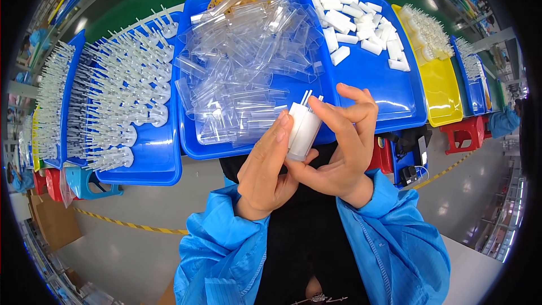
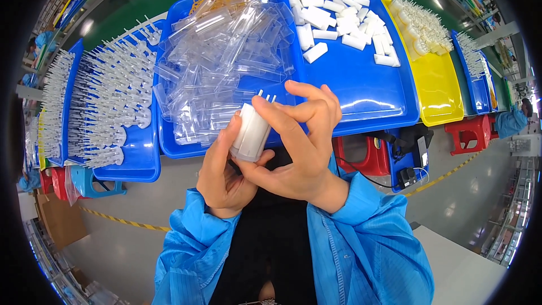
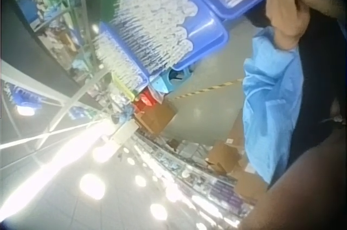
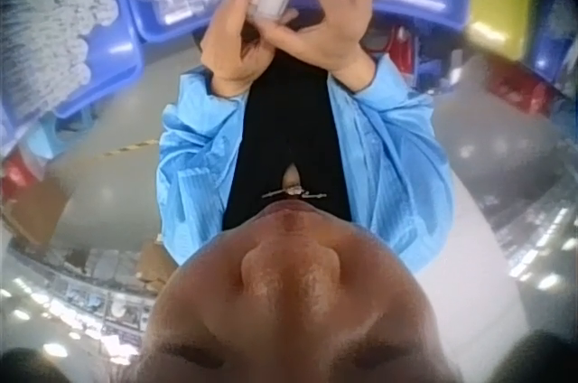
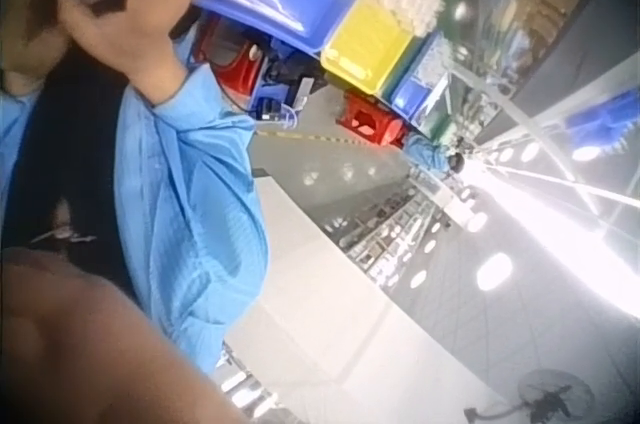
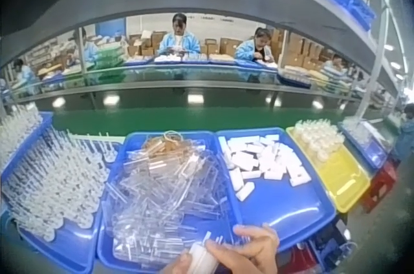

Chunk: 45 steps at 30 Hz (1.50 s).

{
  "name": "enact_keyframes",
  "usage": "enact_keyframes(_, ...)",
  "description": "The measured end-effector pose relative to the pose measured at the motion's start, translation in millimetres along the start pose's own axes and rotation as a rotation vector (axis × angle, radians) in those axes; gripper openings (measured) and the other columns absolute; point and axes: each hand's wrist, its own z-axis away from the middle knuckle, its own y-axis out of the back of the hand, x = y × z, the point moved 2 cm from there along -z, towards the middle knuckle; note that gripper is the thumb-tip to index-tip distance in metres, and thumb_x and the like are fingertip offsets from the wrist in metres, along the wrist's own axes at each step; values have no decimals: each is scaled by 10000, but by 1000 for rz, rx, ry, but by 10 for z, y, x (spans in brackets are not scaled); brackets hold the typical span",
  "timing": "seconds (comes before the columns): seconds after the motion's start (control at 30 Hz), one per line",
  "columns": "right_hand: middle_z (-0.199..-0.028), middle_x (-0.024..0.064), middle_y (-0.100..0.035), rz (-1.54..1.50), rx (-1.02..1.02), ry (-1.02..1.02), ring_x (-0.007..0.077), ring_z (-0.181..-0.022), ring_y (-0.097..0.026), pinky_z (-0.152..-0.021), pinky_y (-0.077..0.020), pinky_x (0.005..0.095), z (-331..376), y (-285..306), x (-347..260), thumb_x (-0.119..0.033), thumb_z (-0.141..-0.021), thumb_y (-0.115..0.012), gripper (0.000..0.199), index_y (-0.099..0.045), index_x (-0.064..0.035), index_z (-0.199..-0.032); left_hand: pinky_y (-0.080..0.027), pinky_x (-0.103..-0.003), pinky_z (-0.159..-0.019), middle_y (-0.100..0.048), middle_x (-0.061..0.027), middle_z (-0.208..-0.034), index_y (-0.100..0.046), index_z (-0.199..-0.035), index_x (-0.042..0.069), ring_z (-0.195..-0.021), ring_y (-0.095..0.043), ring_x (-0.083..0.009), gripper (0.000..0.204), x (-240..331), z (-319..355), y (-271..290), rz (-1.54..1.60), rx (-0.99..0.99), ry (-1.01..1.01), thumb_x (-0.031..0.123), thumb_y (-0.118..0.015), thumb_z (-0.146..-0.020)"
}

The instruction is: The person slides clear plastic sleeves onto white components by hand, gathers them into bundles, secures each bundle with a rubber band, and places the finished bundles onto a tray.

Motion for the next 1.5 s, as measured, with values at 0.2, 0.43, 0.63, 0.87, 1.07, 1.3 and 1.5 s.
enact_keyframes(0.2,-1121,127,-530,-465,-45,-130,281,-1095,-504,-942,-404,402,-197,-25,174,-212,-633,-825,651,-595,-41,-1218,-507,-408,-946,-582,-296,-1207,-498,-1288,-68,-1121,-600,-393,608,-7,-61,234,-144,177,23,-36,-763,-742)
enact_keyframes(0.43,-961,96,-563,-284,-317,-35,240,-824,-599,-686,-486,319,-201,-177,372,-41,-748,-708,247,-645,-43,-986,-589,-384,-849,-436,-294,-1365,-459,-1299,-46,-1170,-554,-376,476,-147,-90,574,419,553,323,-55,-610,-847)
enact_keyframes(0.63,-852,84,-525,-94,-447,-113,274,-801,-583,-666,-479,363,-196,-198,324,-69,-710,-753,227,-587,-43,-862,-612,-423,-775,-491,-260,-1311,-523,-1204,-19,-1131,-583,-373,284,-180,-26,568,617,565,346,107,-521,-950)
enact_keyframes(0.87,-916,85,-618,-451,-215,-364,173,-799,-652,-690,-519,254,-118,-6,480,3,-756,-739,207,-656,-1,-945,-485,-412,-926,-582,-204,-1165,-634,-981,-14,-1045,-614,-327,113,-243,63,477,524,580,386,70,-613,-907)
enact_keyframes(1.07,-997,110,-621,-890,-73,-697,132,-874,-648,-743,-527,240,-16,78,575,47,-806,-687,228,-606,44,-1018,-483,-420,-941,-591,-197,-1113,-666,-919,-33,-1066,-610,-340,147,-95,-26,348,440,351,299,-47,-708,-779)
enact_keyframes(1.3,-1082,166,-605,-1038,-36,-483,219,-887,-662,-771,-538,313,9,91,597,-85,-889,-583,221,-588,50,-1064,-486,-412,-940,-565,-203,-1157,-649,-918,-25,-1083,-606,-329,178,-54,-27,287,455,272,219,-55,-720,-758)
enact_keyframes(1.5,-1088,170,-629,-1516,-84,-755,166,-882,-646,-758,-513,244,-13,52,451,-126,-892,-604,355,-569,59,-1193,-489,-397,-952,-461,-192,-1306,-514,-1249,-63,-1138,-573,-299,482,121,-217,23,1225,-34,551,-69,-676,-796)
